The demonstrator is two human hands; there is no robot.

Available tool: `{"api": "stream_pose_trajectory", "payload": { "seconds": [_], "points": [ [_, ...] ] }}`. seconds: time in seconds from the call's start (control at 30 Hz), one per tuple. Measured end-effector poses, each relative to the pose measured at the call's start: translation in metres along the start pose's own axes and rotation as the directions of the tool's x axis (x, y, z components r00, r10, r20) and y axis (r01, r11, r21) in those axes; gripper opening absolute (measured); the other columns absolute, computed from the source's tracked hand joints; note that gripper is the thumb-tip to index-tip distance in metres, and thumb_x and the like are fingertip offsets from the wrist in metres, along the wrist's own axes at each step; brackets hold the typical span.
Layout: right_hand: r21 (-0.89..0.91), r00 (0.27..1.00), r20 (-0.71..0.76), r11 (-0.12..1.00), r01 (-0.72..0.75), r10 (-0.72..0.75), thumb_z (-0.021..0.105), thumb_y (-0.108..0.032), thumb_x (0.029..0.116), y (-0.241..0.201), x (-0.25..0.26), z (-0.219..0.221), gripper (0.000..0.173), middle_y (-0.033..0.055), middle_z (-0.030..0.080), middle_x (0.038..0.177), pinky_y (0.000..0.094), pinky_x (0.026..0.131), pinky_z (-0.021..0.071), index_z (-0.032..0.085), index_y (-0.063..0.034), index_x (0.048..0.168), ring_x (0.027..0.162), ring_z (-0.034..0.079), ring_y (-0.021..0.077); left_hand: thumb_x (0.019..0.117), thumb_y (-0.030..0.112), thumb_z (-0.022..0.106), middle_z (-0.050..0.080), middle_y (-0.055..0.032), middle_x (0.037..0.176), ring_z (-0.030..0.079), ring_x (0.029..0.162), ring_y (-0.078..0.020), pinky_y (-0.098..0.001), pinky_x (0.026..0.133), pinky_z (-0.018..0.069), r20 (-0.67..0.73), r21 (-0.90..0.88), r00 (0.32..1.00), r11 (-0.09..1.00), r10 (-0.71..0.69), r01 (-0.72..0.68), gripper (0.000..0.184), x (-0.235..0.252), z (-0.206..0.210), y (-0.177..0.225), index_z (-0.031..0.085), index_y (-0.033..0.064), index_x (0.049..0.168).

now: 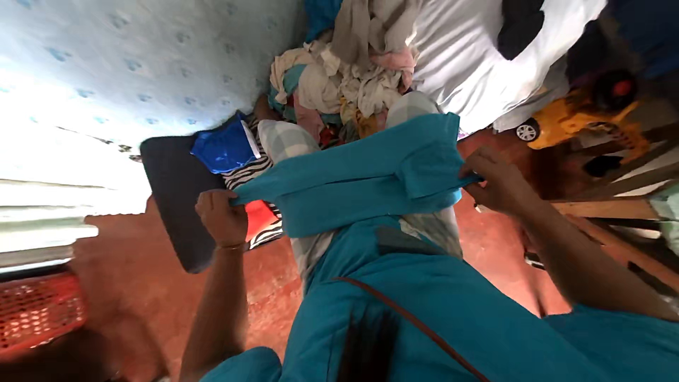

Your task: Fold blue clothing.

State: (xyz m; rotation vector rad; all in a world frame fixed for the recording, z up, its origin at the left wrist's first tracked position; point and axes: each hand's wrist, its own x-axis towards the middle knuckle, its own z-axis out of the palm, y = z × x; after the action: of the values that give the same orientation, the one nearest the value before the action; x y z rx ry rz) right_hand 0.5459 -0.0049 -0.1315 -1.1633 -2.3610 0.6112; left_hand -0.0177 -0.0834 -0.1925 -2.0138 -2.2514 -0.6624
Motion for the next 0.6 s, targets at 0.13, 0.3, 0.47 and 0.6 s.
{"api": "stream_pose_trajectory", "payload": {
  "seconds": [0.13,0.3,0.47,0.6],
  "points": [
    [-0.003,0.996,-0.007,0.996,0.089,-0.089,0.066,0.003,0.0811,0.016,-0.003,0.0,0.012,0.0199,0.068,0.102,0.0604,0.089,0.0506,0.069,0.0002,0.092,0.099,0.066,0.0389,0.0918,-0.002,0.067,0.06,-0.0328,0.118,0.059,0.113,-0.0522,-0.0695,0.096,0.0464,0.427,0.0,0.904,1.0,-0.008,0.009,0.018,0.009,-0.018,0.012,0.065,-0.0082,0.109],
    [0.101,0.997,0.068,0.995,0.015,-0.022,0.064,0.005,0.0861,0.02,0.011,-0.012,0.019,0.0209,0.07,0.103,0.0607,0.095,0.0494,0.073,0.002,0.102,0.102,0.066,0.0393,0.0854,0.008,0.079,0.055,-0.0299,0.136,0.047,0.131,-0.0528,-0.0726,0.105,0.0371,0.541,-0.2,0.833,0.98,0.117,-0.008,0.04,0.03,-0.02,0.048,0.066,-0.0014,0.122],
    [0.37,0.983,0.099,0.912,-0.179,0.153,0.063,0.002,0.0921,0.015,0.065,-0.02,0.019,0.0117,0.07,0.1,0.0351,0.083,0.0568,0.068,0.0022,0.11,0.087,0.066,0.0131,0.1044,0.034,0.051,0.063,-0.0122,0.136,0.064,0.119,-0.02,-0.0401,0.102,0.0527,0.348,-0.821,0.845,0.568,0.407,0.065,0.044,0.062,0.009,0.18,0.06,-0.0019,0.129],
    [0.514,0.909,0.092,0.762,-0.393,0.407,0.063,-0.013,0.1,0.024,0.096,-0.005,0.028,0.0112,0.07,0.097,0.033,0.079,0.0573,0.059,0.0024,0.124,0.081,0.066,0.0107,0.1068,0.041,0.043,0.058,-0.0161,0.141,0.063,0.12,-0.0214,-0.0402,0.101,0.0531,0.506,-0.847,0.733,0.423,0.455,0.322,0.063,0.084,0.053,0.269,0.032,0.0012,0.154]
  ]
}}
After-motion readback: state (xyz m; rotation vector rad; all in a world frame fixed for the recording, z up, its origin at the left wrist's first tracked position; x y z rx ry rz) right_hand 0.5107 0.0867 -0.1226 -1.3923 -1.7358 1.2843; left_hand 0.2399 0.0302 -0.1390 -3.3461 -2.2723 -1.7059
